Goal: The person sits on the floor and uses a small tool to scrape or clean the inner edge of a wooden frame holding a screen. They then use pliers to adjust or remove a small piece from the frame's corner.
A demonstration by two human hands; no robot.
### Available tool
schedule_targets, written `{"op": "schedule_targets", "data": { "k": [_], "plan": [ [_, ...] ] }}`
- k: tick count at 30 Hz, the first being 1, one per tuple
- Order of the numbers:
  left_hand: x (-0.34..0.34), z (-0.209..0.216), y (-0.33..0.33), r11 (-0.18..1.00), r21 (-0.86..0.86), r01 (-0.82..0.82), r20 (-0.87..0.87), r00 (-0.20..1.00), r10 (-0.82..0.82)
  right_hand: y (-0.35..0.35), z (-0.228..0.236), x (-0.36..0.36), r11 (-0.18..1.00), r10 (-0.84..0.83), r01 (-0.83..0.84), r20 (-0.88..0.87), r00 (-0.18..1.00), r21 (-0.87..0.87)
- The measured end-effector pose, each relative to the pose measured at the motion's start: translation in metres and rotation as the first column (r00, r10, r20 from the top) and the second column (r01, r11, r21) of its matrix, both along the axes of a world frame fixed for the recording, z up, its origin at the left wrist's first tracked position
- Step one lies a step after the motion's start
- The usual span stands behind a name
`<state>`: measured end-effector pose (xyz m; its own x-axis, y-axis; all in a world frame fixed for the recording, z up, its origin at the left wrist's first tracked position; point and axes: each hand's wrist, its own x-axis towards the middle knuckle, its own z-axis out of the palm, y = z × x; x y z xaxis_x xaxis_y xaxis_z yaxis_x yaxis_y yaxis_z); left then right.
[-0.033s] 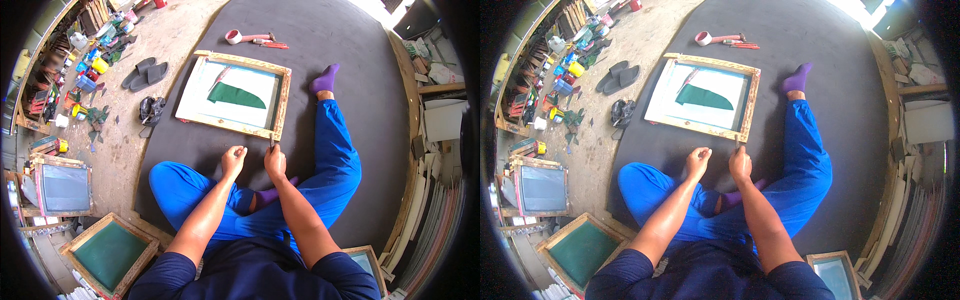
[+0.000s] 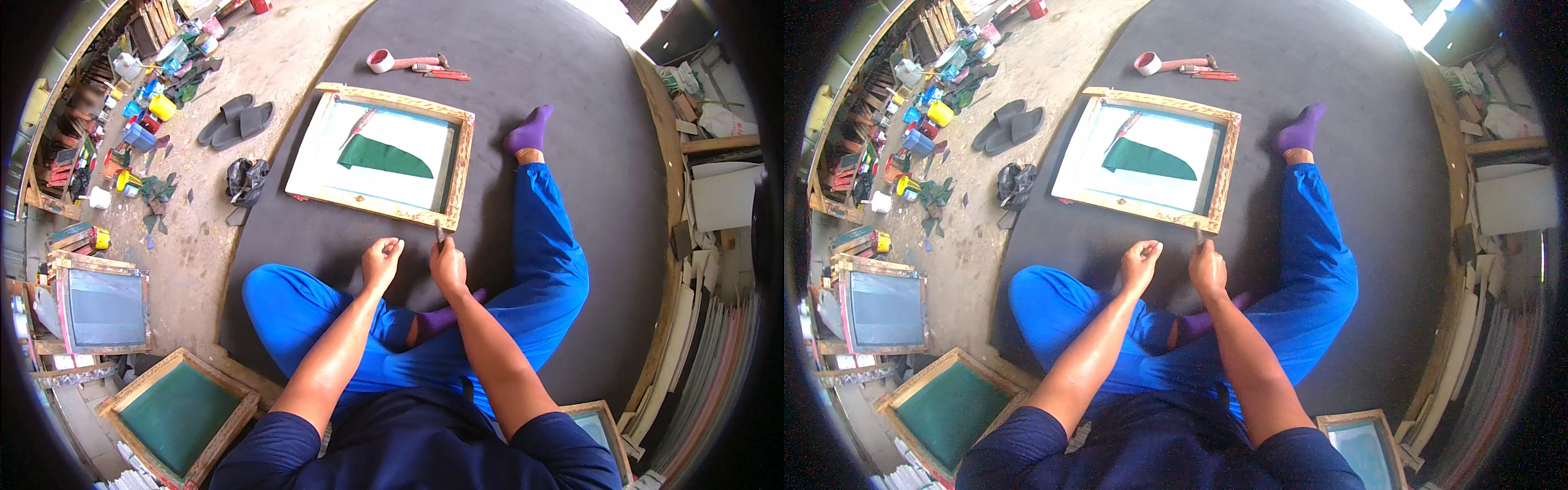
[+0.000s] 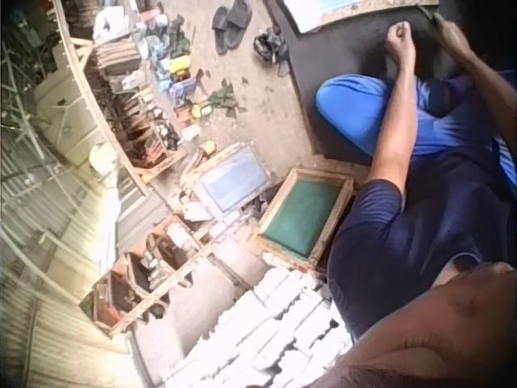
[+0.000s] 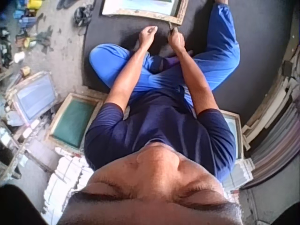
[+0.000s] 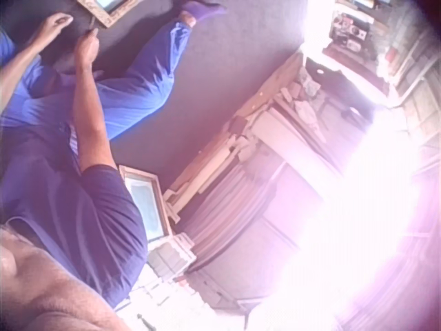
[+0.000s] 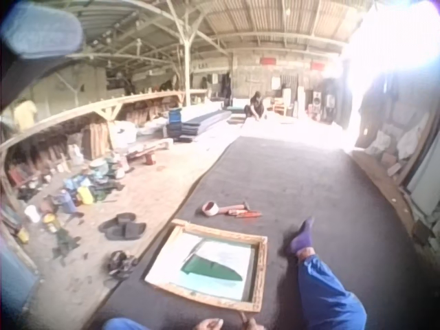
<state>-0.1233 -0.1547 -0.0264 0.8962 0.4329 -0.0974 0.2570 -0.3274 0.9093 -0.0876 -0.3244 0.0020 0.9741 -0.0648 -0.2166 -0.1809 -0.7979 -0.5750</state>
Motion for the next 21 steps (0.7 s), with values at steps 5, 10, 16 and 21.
{"op": "schedule_targets", "data": {
  "k": [5,10,16,21],
  "plan": [
    [0.006,0.015,-0.002,0.809,-0.588,0.016,-0.126,0.986,-0.112,-0.003,0.006,-0.019,0.965,0.259,-0.257,-0.027,0.966,0.056],
    [-0.007,0.014,0.008,0.799,-0.6,-0.042,-0.189,0.978,-0.09,0.008,0.011,-0.034,0.93,0.359,-0.347,-0.095,0.928,0.126],
    [-0.008,0.0,0.008,0.875,-0.479,-0.073,-0.22,0.975,-0.039,0.001,-0.009,-0.025,0.808,0.478,-0.235,-0.37,0.796,0.54],
    [-0.003,-0.009,0.011,0.932,-0.363,0.002,-0.159,0.985,-0.064,-0.002,0.007,-0.012,0.739,0.511,-0.007,-0.554,0.657,0.674]
  ]
}}
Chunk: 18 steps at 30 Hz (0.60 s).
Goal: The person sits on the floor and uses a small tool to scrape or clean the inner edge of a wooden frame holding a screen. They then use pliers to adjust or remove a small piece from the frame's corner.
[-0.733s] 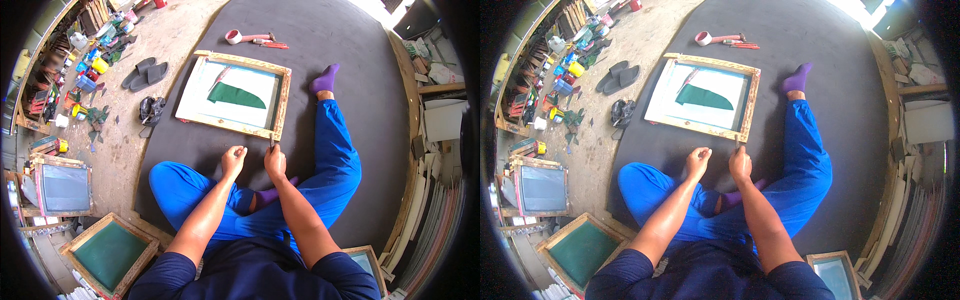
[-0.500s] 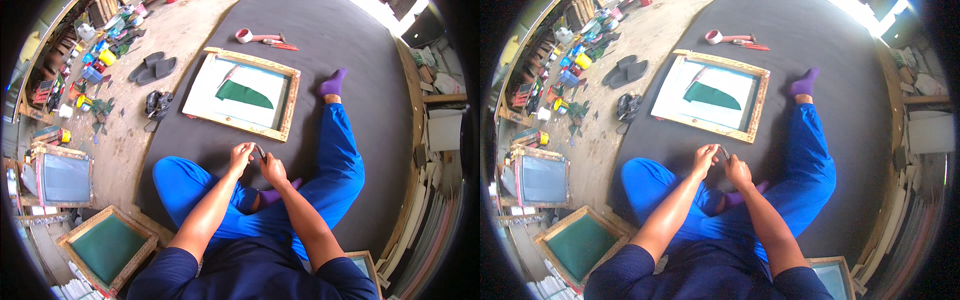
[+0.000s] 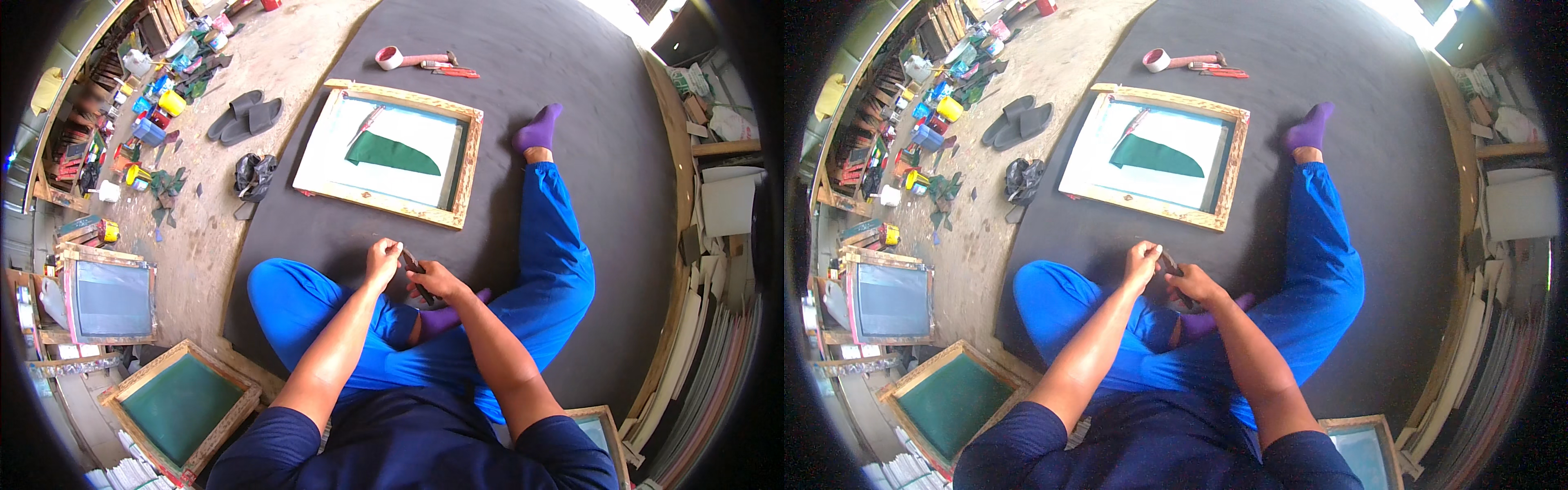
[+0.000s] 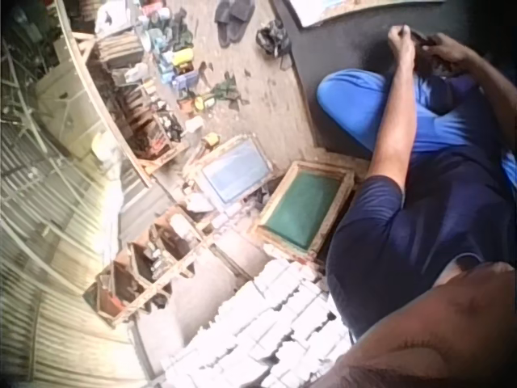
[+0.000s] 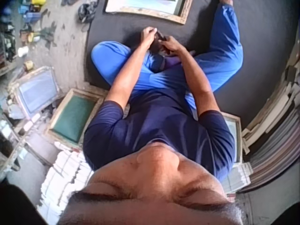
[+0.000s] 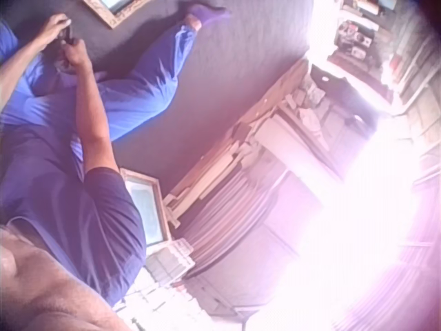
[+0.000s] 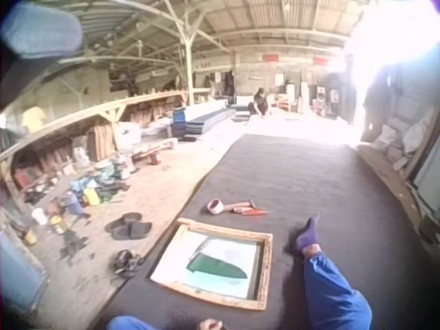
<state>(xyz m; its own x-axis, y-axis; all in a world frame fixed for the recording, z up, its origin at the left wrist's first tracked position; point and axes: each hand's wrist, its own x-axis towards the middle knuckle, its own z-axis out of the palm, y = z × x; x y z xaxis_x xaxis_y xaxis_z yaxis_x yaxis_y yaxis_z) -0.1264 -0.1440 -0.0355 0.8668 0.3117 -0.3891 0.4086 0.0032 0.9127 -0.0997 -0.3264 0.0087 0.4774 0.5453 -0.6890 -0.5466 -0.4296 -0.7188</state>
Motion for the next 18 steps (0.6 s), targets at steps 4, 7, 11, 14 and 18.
{"op": "schedule_targets", "data": {
  "k": [4,7,11,14,18],
  "plan": [
    [0.0,0.0,-0.003,0.995,0.081,0.06,0.025,0.998,-0.062,-0.005,-0.005,0.0,0.999,-0.022,0.025,0.106,0.994,-0.025],
    [0.0,0.005,-0.003,0.994,0.078,0.071,0.014,0.997,-0.072,-0.005,-0.006,-0.002,0.999,-0.002,0.009,0.189,0.982,-0.035],
    [0.0,0.013,-0.004,0.993,0.09,0.082,-0.027,0.996,-0.08,-0.009,-0.013,0.005,0.997,0.052,-0.055,0.056,0.997,0.048],
    [-0.002,0.012,0.001,0.991,0.106,0.083,-0.049,0.996,-0.078,-0.005,-0.007,0.006,0.994,0.058,-0.058,-0.003,0.998,0.09],
    [-0.002,0.005,0.004,0.992,0.106,0.074,-0.046,0.997,-0.07,-0.001,-0.007,0.012,0.991,0.133,-0.134,0.103,0.986,0.009]
  ]
}}
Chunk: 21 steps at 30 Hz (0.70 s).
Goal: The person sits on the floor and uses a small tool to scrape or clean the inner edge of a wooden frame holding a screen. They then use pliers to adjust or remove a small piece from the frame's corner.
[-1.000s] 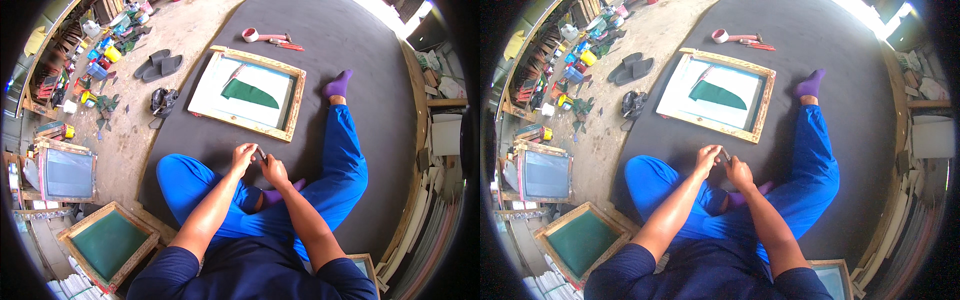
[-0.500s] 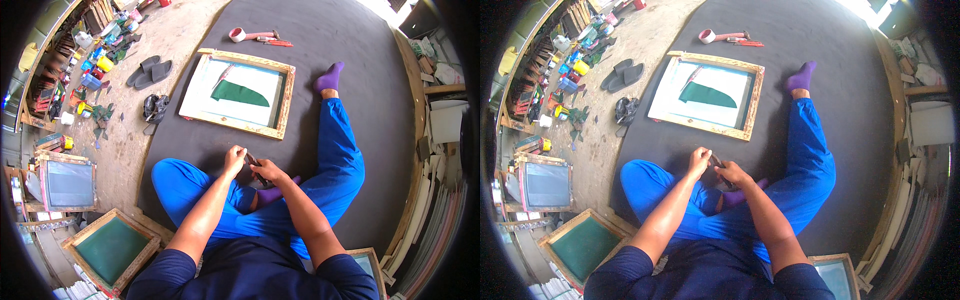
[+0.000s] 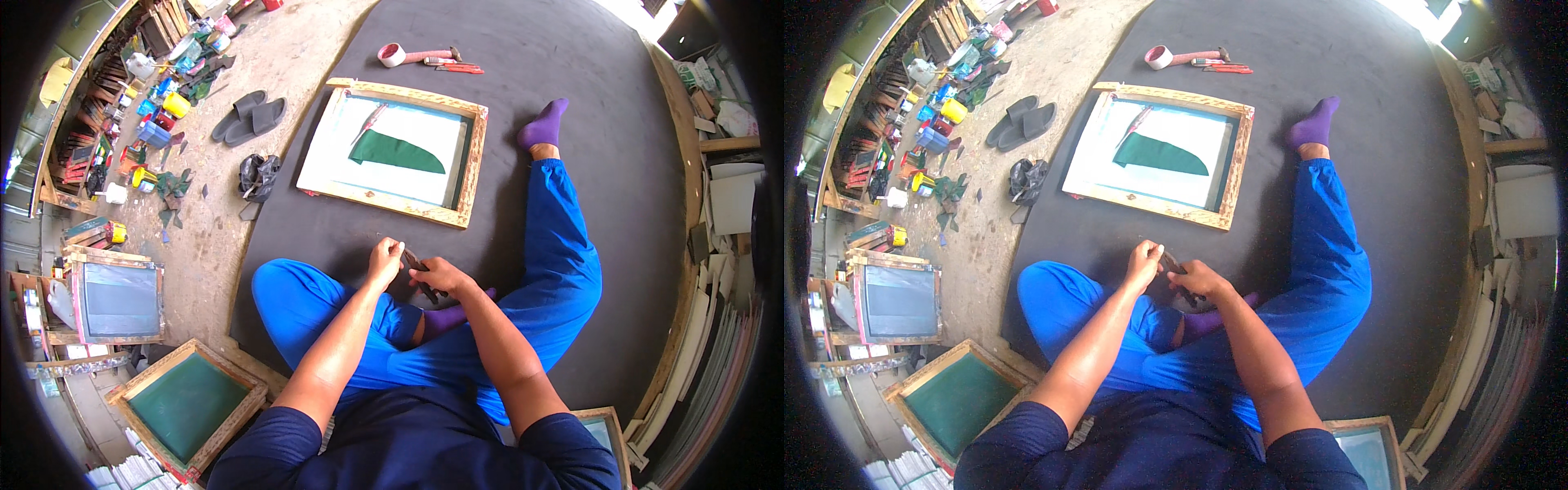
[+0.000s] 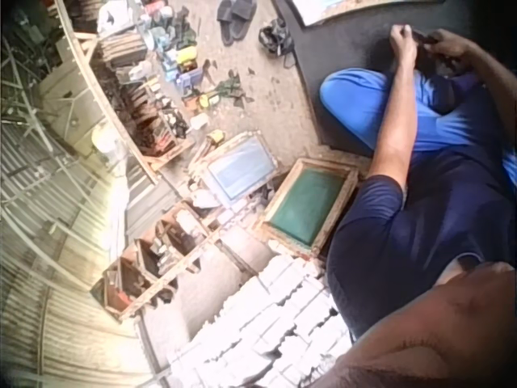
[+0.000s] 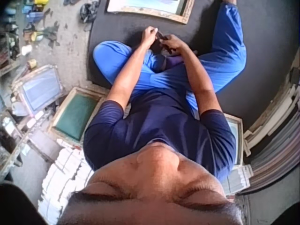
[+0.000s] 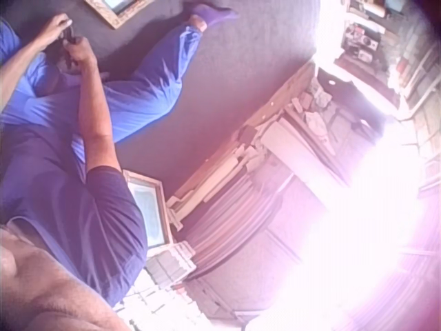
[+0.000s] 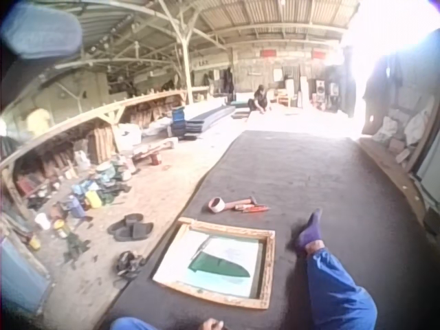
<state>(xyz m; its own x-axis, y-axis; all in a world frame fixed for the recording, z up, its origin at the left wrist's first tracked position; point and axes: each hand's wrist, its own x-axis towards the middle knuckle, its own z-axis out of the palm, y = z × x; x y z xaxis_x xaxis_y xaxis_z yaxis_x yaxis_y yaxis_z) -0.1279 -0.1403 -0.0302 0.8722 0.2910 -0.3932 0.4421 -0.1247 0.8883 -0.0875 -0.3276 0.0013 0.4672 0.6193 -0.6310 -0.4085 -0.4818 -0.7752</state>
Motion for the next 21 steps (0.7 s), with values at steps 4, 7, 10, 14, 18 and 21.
{"op": "schedule_targets", "data": {
  "k": [4,7,10,14,18,21],
  "plan": [
    [0.002,-0.002,0.002,1.0,-0.009,-0.017,0.008,1.0,0.017,0.001,0.004,0.007,0.984,0.095,-0.059,0.221,0.971,-0.167],
    [0.003,0.0,0.003,1.0,-0.011,-0.016,0.021,1.0,0.016,0.001,0.006,0.009,0.989,0.085,-0.055,0.221,0.972,-0.14],
    [0.005,-0.001,0.006,1.0,0.021,-0.007,0.043,0.999,0.006,0.005,0.01,0.014,0.983,0.137,-0.116,0.154,0.978,-0.141],
    [0.004,-0.005,0.01,0.999,0.047,-0.023,0.045,0.999,0.021,0.014,0.019,0.015,0.981,0.161,-0.144,0.127,0.979,-0.127],
    [0.004,-0.005,0.012,0.996,0.066,-0.061,0.027,0.998,0.059,0.014,0.018,0.018,0.988,0.143,-0.132,0.13,0.981,-0.086],
    [0.012,-0.003,0.015,0.985,0.006,-0.175,-0.062,0.983,0.175,0.004,0.009,0.022,0.983,0.101,-0.082,0.11,0.989,-0.164]
  ]
}}
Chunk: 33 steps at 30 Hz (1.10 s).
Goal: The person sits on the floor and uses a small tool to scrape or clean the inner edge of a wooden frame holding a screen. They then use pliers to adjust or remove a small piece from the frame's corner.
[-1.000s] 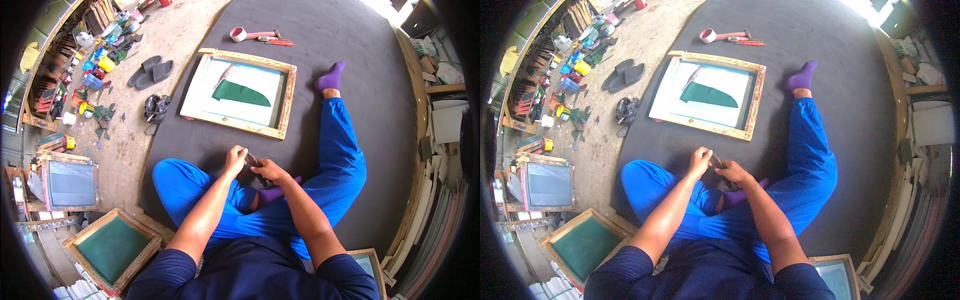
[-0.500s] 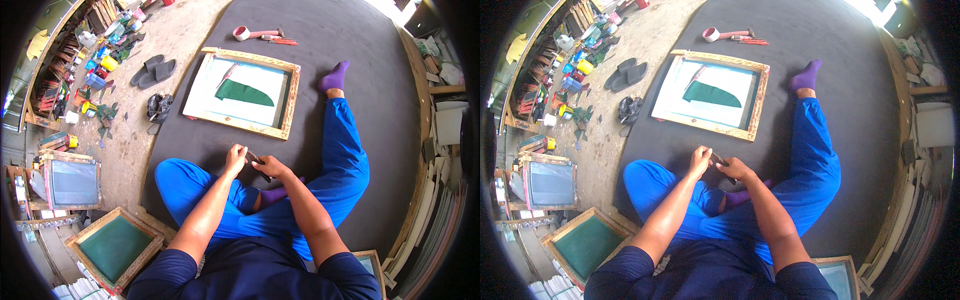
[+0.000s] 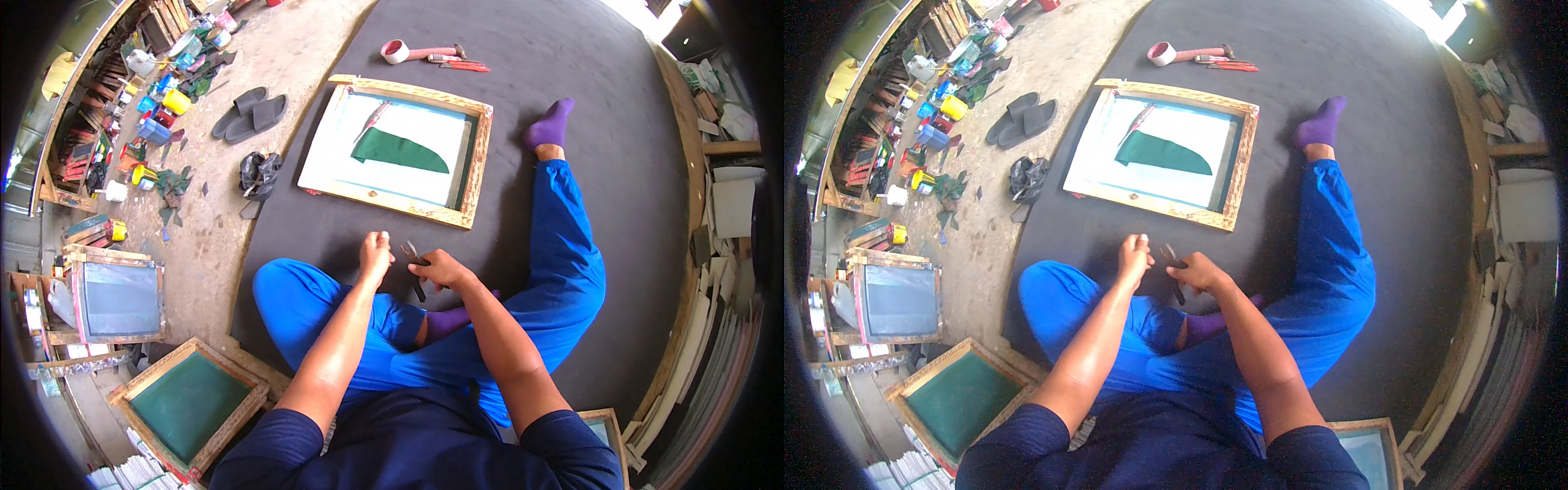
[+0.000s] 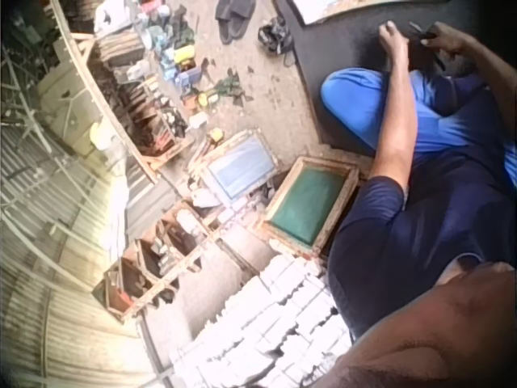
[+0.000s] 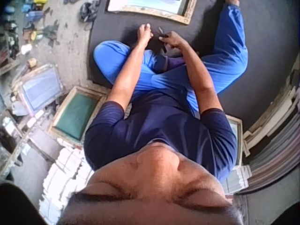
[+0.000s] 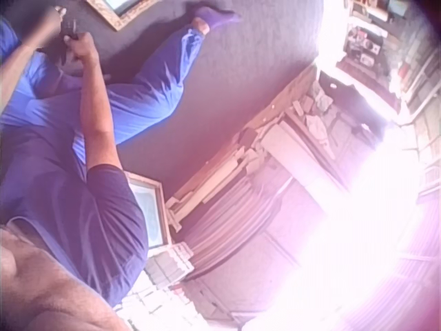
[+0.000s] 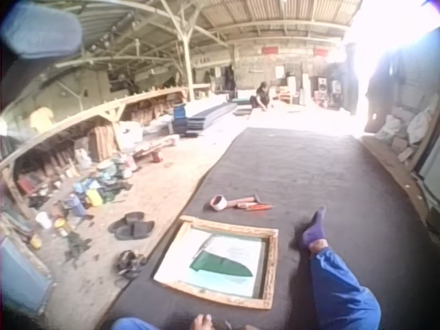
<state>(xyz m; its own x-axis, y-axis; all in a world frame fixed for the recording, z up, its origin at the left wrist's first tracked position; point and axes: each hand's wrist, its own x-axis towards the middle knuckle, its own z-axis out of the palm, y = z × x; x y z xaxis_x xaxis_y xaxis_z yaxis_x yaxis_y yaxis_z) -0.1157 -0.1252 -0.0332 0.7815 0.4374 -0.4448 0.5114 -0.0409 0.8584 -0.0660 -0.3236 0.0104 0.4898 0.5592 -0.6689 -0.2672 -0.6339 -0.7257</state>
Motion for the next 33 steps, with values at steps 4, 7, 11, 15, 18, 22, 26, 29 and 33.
{"op": "schedule_targets", "data": {
  "k": [4,7,11,15,18,22,26,29,33],
  "plan": [
    [-0.002,-0.026,0.04,0.941,0.313,-0.129,0.048,0.992,0.12,-0.009,-0.002,-0.005,0.928,-0.308,0.348,-0.249,0.918,0.137],
    [0.005,-0.015,0.038,0.914,0.385,-0.127,-0.028,0.988,0.149,-0.033,0.005,-0.008,0.732,-0.49,0.648,-0.498,0.716,0.211],
    [0.007,-0.003,0.029,0.902,0.419,-0.1,-0.043,0.991,0.129,-0.053,0.01,-0.003,0.612,-0.557,0.753,-0.545,0.627,0.24],
    [0.002,-0.029,0.043,0.941,0.303,-0.152,-0.05,0.983,0.175,-0.051,0.018,0.002,0.539,-0.551,0.808,-0.626,0.552,0.238],
    [0.001,-0.037,0.043,0.948,0.284,-0.145,-0.052,0.985,0.166,-0.053,0.018,0.005,0.545,-0.552,0.809,-0.631,0.545,0.221],
    [0.001,-0.038,0.041,0.947,0.294,-0.132,-0.06,0.986,0.157,-0.056,0.013,0.008,0.535,-0.557,0.822,-0.649,0.518,0.197],
    [0.0,-0.043,0.041,0.946,0.291,-0.14,-0.054,0.985,0.162,-0.054,0.018,0.012,0.534,-0.571,0.835,-0.673,0.471,0.131],
    [0.0,-0.052,0.042,0.938,0.304,-0.165,0.038,0.986,0.161,-0.056,0.005,0.013,0.477,-0.554,0.871,-0.73,0.4,0.116],
    [0.0,-0.049,0.04,0.937,0.308,-0.168,0.081,0.985,0.15,-0.05,0.004,0.015,0.557,-0.659,0.83,-0.588,0.47,0.039]
  ]
}}
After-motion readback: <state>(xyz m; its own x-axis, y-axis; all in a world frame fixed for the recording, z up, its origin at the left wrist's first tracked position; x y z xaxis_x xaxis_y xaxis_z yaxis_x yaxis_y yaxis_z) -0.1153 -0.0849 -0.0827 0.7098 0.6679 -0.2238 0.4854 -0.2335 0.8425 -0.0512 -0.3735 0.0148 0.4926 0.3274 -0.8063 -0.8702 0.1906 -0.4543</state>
